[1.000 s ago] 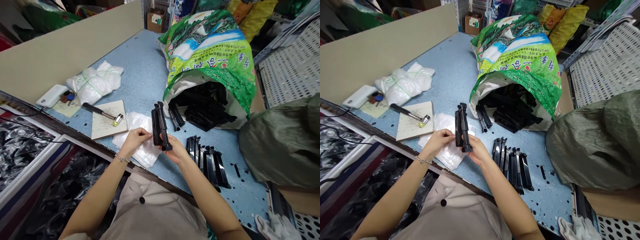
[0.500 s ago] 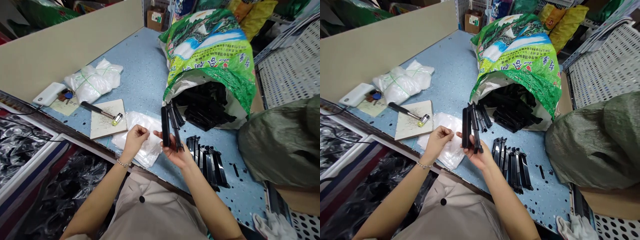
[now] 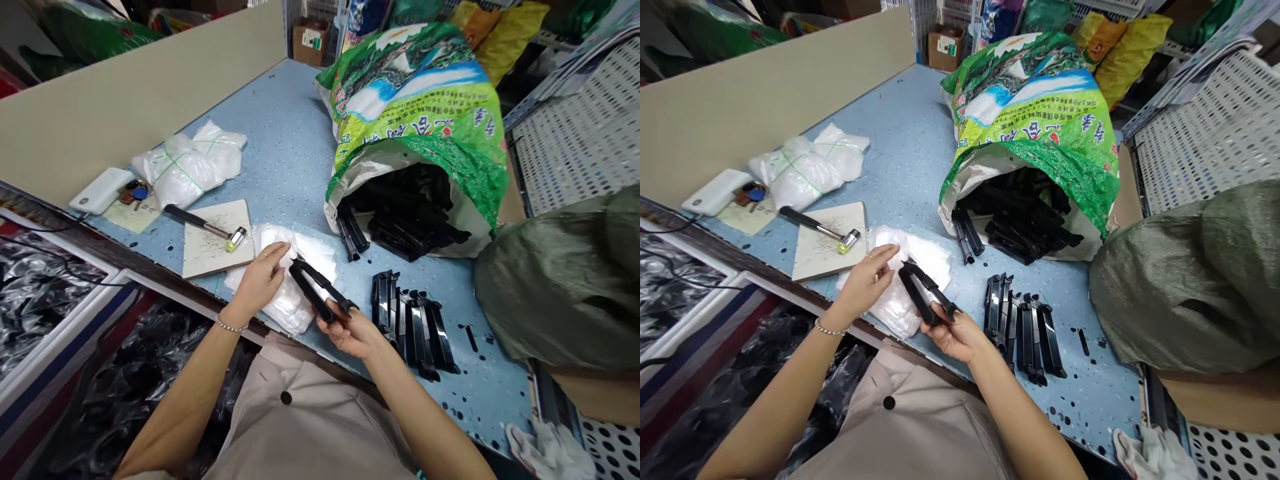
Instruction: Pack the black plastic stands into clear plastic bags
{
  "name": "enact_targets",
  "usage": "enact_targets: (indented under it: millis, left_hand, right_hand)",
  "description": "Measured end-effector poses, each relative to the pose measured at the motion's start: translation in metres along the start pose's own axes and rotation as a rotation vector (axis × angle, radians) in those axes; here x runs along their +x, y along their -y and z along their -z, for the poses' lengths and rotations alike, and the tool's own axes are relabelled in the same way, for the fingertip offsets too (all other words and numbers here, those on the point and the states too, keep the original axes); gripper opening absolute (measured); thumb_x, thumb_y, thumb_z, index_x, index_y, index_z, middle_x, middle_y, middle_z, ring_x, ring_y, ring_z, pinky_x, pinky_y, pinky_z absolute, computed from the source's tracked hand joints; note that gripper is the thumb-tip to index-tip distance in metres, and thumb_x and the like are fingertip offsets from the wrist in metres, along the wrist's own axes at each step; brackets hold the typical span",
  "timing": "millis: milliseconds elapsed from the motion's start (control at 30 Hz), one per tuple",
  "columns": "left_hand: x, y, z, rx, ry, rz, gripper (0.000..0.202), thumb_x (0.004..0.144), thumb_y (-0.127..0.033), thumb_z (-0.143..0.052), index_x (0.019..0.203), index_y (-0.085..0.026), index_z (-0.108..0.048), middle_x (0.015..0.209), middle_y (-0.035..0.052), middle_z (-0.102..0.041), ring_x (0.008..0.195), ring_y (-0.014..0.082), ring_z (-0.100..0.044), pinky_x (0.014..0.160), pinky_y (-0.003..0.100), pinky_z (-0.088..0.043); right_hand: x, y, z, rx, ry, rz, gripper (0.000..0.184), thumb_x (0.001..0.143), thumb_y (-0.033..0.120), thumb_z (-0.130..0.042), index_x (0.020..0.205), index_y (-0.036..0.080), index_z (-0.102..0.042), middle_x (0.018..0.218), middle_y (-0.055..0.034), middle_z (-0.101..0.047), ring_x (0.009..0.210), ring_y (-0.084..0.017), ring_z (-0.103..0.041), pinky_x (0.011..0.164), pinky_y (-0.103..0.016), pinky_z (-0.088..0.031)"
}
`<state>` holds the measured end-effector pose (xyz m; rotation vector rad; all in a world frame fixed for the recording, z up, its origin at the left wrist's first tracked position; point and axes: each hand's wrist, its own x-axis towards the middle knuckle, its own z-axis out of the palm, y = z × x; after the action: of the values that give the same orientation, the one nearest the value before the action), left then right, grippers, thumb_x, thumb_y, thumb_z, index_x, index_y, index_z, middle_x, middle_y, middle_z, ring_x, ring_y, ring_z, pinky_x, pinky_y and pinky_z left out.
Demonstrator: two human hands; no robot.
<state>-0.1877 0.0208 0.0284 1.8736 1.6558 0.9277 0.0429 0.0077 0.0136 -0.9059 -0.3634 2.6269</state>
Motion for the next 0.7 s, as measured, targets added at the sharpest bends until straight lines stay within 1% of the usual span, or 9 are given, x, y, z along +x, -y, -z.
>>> enact_targets:
  millis: [67,167,300,367,400,467,533,600,700]
  left_hand:
    - [-0.01,-0.01,-0.002,0.034,0.025,-0.094,0.053,0.088,-0.009,-0.04,0.14,-0.02,-0.045,0.144,0.0115,-0.047,0.13,0.0224,-0.048,0.108,0.041,-0.044]
    - [-0.031,-0.03,-0.007,-0.002,0.121,-0.277,0.06,0.089,-0.005,-0.036,0.146,-0.023,-0.035,0.146,0.0108,-0.045,0.135,0.021,-0.043,0.111,0.041,-0.041]
    - [-0.052,-0.052,-0.013,-0.075,0.29,-0.335,0.068,0.087,-0.004,-0.039,0.149,-0.028,-0.028,0.147,0.0109,-0.044,0.133,0.0226,-0.045,0.109,0.04,-0.045]
    - [-0.058,-0.059,-0.01,-0.066,0.314,-0.317,0.065,0.086,-0.008,-0.045,0.147,-0.026,-0.034,0.143,0.0128,-0.047,0.131,0.025,-0.048,0.107,0.041,-0.046]
    - [-0.061,-0.062,-0.004,-0.053,0.301,-0.301,0.06,0.086,-0.012,-0.048,0.144,-0.026,-0.04,0.139,0.0132,-0.051,0.127,0.0256,-0.051,0.105,0.042,-0.047]
    - [-0.07,-0.065,0.017,-0.02,0.267,-0.233,0.047,0.088,-0.022,-0.052,0.135,-0.028,-0.053,0.126,0.0114,-0.061,0.117,0.0252,-0.059,0.101,0.04,-0.05]
    - [-0.084,-0.06,0.051,0.022,0.269,-0.095,0.038,0.087,-0.033,-0.055,0.125,-0.034,-0.062,0.118,0.0072,-0.067,0.108,0.0245,-0.064,0.097,0.036,-0.052]
    - [-0.105,-0.043,0.089,0.079,0.311,0.098,0.036,0.081,-0.045,-0.06,0.115,-0.041,-0.067,0.115,0.0013,-0.07,0.106,0.0263,-0.066,0.093,0.035,-0.054]
    - [-0.143,0.008,0.129,0.226,0.388,0.475,0.032,0.065,-0.058,-0.063,0.094,-0.048,-0.073,0.099,-0.0106,-0.075,0.097,0.0293,-0.07,0.081,0.037,-0.057]
  right_hand:
    - [0.009,-0.001,0.0,0.018,0.003,-0.003,0.034,0.074,0.041,-0.076,0.08,0.01,-0.063,0.063,-0.004,-0.064,0.038,-0.002,-0.041,0.03,-0.01,-0.027]
    - [0.019,0.001,-0.006,-0.137,-0.117,0.172,0.031,0.074,0.042,-0.073,0.081,0.013,-0.063,0.062,-0.0025,-0.063,0.04,-0.004,-0.043,0.032,-0.013,-0.029]
    - [0.019,-0.007,-0.019,-0.694,-0.458,0.511,0.017,0.079,0.035,-0.065,0.076,0.019,-0.062,0.052,0.0033,-0.055,0.043,-0.011,-0.047,0.041,-0.021,-0.037]
    - [0.011,-0.015,-0.027,-0.927,-0.515,0.595,0.009,0.083,0.029,-0.06,0.083,0.021,-0.064,0.058,0.0028,-0.059,0.052,-0.013,-0.053,0.052,-0.024,-0.044]
    - [0.006,-0.018,-0.031,-0.995,-0.472,0.612,0.012,0.084,0.028,-0.057,0.091,0.021,-0.066,0.066,0.0016,-0.064,0.059,-0.015,-0.057,0.059,-0.026,-0.047]
    - [-0.009,-0.018,-0.037,-1.075,-0.277,0.59,0.025,0.088,0.027,-0.054,0.11,0.023,-0.065,0.086,-0.0013,-0.07,0.076,-0.017,-0.063,0.073,-0.03,-0.051]
    - [-0.029,-0.007,-0.035,-1.181,-0.132,0.559,0.035,0.091,0.027,-0.05,0.125,0.025,-0.06,0.103,-0.0032,-0.071,0.089,-0.019,-0.066,0.083,-0.034,-0.052]
    - [-0.048,0.015,-0.02,-1.415,-0.209,0.593,0.04,0.094,0.021,-0.044,0.132,0.026,-0.056,0.114,-0.0053,-0.069,0.1,-0.021,-0.065,0.09,-0.038,-0.051]
    - [-0.066,0.054,0.016,-1.981,-0.535,0.652,0.051,0.088,0.003,-0.039,0.132,0.024,-0.057,0.131,-0.0109,-0.06,0.123,-0.029,-0.053,0.098,-0.048,-0.046]
